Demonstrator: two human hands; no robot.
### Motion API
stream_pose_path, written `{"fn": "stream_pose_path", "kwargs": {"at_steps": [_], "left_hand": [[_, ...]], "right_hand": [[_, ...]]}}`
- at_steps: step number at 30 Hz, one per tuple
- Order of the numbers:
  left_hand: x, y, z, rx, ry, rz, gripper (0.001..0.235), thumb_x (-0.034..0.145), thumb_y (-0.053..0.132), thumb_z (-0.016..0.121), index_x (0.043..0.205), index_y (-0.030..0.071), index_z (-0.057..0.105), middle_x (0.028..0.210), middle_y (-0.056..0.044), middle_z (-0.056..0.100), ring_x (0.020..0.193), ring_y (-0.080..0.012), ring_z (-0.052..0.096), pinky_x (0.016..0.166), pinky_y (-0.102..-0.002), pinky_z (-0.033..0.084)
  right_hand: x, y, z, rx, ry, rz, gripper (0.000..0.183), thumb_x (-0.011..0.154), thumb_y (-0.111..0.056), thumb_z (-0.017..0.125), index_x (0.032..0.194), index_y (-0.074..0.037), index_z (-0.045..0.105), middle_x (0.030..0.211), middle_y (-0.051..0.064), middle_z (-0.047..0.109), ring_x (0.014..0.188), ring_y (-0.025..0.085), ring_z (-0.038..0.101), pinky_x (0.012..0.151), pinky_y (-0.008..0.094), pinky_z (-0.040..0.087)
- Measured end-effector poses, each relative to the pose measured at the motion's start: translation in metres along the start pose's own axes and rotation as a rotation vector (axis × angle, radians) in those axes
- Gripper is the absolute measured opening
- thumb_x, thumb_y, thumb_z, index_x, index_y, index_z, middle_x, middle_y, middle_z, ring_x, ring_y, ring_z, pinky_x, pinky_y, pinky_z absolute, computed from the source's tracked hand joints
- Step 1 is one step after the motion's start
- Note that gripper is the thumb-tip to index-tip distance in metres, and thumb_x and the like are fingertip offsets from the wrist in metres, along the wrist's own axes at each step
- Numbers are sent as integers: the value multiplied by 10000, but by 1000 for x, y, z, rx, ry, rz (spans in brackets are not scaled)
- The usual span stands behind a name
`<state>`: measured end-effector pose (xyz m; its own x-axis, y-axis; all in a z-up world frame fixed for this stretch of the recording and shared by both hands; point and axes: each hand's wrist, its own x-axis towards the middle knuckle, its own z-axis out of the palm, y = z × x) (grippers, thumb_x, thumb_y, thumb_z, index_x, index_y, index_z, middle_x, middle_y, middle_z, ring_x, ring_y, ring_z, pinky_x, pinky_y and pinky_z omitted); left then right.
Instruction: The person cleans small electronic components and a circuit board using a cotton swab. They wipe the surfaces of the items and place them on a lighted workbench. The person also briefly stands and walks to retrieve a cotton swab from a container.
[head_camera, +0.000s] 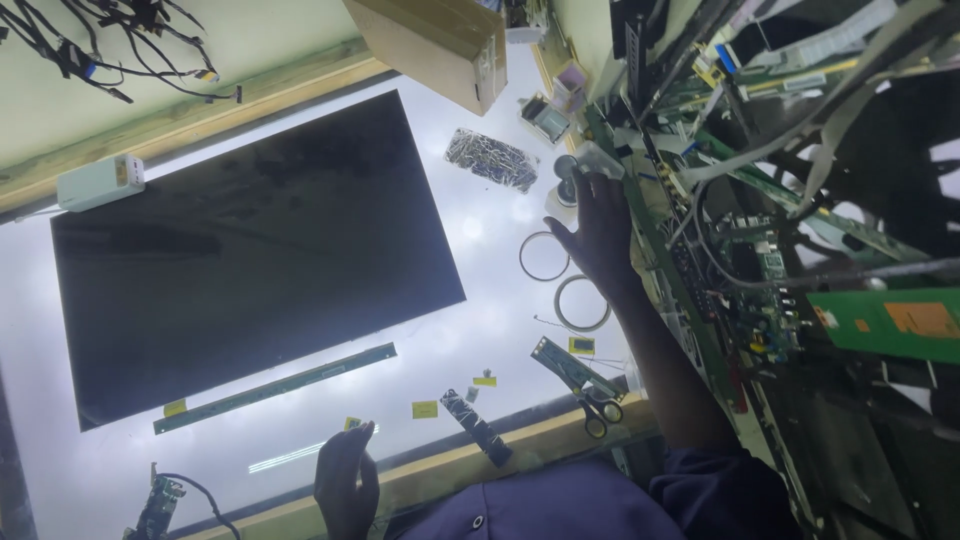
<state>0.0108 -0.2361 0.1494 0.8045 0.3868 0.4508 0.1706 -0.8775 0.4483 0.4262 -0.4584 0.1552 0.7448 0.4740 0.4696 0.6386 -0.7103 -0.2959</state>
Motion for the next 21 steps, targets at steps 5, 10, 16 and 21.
{"fn": "stream_pose_path", "kwargs": {"at_steps": [5,10,16,21], "left_hand": [[5,-4,10,56,59,-46,435,821,-185,544,1118,96,692,1067,-56,711,991,-238,673,946,-347,576],[11,-8,23,43,3,-80,424,831,-146,544,1133,113,694,1064,-59,707,1005,-235,671,963,-355,564],[15,-13,26,30,1,-70,427,837,-140,537,1153,106,684,1083,-61,705,1024,-251,669,967,-366,565],[14,-16,30,15,-10,-80,443,837,-133,519,1164,118,682,1085,-56,709,1020,-242,667,976,-365,558]], "right_hand": [[17,-8,29,97,6,26,522,804,-84,688,1296,-68,516,1045,146,544,899,322,524,733,435,487],[28,-12,29,266,-89,-21,509,871,-148,653,1337,-55,469,1073,133,526,975,316,520,799,423,463],[41,22,22,272,109,48,501,794,-58,612,1285,-17,519,1076,135,582,873,280,526,773,412,440],[31,67,42,-26,-145,118,845,698,-217,678,1450,17,369,1356,257,473,1220,430,439,937,568,442]]}}
